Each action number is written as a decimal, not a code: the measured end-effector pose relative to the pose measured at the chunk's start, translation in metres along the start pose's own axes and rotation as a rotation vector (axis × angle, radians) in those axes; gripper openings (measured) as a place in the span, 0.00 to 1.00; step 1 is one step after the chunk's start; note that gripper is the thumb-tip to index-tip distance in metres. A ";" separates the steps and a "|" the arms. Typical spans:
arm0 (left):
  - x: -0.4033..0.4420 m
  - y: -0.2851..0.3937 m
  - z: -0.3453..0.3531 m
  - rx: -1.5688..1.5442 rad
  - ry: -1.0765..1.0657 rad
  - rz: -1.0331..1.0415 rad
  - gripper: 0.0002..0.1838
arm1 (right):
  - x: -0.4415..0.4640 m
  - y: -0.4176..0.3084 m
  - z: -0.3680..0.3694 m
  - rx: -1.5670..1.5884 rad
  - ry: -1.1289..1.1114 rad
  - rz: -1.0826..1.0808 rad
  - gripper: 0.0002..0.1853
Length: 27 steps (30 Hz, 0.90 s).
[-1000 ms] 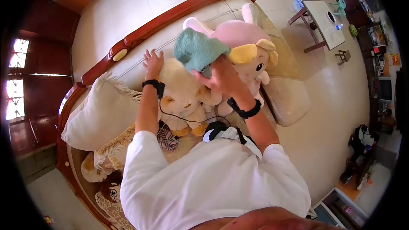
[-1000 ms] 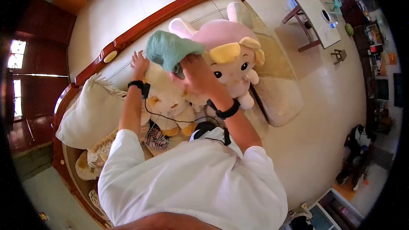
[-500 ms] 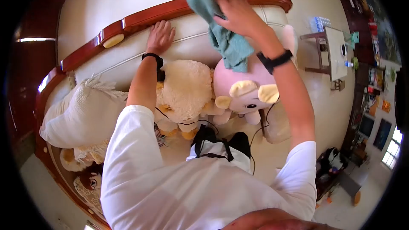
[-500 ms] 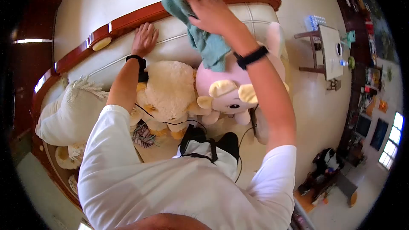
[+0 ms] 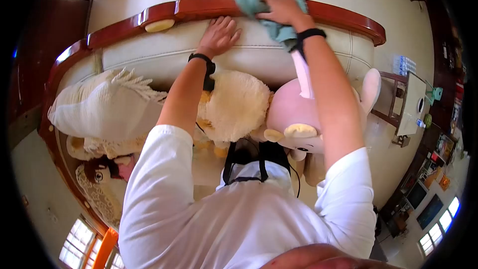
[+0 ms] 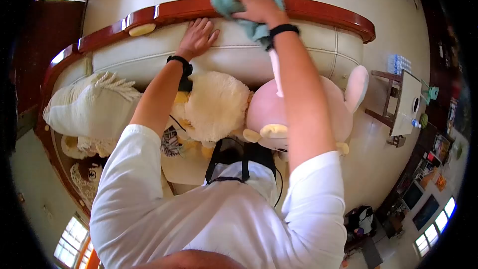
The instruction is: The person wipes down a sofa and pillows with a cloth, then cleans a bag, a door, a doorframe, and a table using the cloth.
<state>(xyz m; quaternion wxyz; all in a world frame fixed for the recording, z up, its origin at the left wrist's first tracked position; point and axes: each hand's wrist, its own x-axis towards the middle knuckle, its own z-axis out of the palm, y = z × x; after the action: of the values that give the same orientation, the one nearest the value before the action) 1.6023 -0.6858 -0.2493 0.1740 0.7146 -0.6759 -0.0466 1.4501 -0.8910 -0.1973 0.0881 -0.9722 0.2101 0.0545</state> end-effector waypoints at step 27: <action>0.151 0.052 -0.014 0.185 0.175 -0.405 0.15 | -0.088 0.147 -0.016 -0.065 0.383 0.060 0.37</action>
<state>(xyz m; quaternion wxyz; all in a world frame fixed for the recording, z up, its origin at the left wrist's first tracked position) 1.5695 -0.8329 -0.1944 0.1530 0.8497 -0.5026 0.0438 1.3105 -0.9907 -0.1910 0.0135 -0.9604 0.2501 -0.1223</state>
